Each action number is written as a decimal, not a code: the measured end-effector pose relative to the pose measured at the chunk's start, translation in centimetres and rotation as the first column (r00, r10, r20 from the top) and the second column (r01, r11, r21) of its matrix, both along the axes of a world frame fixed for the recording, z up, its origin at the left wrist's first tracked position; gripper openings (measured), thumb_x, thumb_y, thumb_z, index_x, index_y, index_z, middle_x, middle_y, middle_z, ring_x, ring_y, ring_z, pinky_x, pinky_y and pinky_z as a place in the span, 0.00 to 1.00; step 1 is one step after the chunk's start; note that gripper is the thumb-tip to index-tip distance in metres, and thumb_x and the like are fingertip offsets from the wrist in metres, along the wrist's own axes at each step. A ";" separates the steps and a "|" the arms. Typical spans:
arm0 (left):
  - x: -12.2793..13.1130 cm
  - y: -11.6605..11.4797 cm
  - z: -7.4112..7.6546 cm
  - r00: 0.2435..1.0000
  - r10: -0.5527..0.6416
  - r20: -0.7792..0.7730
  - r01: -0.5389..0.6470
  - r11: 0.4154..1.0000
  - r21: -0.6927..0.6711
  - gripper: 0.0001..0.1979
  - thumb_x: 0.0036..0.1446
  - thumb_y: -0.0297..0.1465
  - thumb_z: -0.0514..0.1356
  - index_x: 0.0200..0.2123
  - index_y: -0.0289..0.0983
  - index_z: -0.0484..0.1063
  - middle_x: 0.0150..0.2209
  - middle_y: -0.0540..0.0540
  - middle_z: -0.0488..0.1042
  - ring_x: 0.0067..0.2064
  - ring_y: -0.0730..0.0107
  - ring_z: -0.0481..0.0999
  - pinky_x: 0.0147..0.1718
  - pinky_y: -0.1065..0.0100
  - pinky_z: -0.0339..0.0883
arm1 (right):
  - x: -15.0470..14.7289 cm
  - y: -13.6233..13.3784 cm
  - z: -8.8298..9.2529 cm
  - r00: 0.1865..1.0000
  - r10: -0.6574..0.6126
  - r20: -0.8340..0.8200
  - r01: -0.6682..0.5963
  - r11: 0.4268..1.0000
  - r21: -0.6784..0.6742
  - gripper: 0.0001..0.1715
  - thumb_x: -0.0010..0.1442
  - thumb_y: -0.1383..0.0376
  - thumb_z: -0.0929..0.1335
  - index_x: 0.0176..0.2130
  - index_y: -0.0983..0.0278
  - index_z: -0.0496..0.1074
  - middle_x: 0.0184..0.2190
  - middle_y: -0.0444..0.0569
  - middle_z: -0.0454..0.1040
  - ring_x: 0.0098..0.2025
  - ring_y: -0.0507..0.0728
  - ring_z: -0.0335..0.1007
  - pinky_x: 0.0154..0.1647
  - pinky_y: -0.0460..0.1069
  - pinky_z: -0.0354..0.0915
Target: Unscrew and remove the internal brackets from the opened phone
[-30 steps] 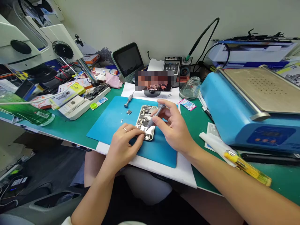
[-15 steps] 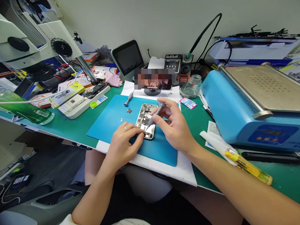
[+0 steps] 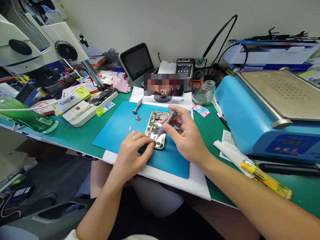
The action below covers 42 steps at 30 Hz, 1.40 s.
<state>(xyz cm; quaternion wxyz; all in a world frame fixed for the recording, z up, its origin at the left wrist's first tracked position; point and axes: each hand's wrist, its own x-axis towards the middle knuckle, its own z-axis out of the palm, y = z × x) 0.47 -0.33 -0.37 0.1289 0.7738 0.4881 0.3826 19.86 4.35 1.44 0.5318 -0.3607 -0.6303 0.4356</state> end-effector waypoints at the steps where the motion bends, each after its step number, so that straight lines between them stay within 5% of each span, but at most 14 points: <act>1: 0.0 0.0 0.0 1.000 -0.001 0.000 0.001 1.000 0.000 0.07 0.68 0.28 0.60 0.38 0.40 0.77 0.37 0.48 0.79 0.41 0.63 0.73 0.42 0.59 0.66 | 0.0 0.0 0.0 1.000 0.003 0.000 -0.003 1.000 0.000 0.24 0.66 0.62 0.73 0.59 0.50 0.67 0.44 0.44 0.78 0.43 0.57 0.79 0.46 0.57 0.82; 42: 0.0 -0.1 0.3 1.000 0.012 -0.026 -0.012 1.000 0.003 0.06 0.67 0.28 0.60 0.39 0.40 0.78 0.37 0.47 0.80 0.41 0.62 0.75 0.43 0.57 0.68 | 0.0 -0.2 0.6 0.999 -0.030 0.023 0.030 1.000 -0.004 0.24 0.66 0.60 0.74 0.58 0.51 0.67 0.44 0.46 0.80 0.43 0.58 0.81 0.46 0.59 0.83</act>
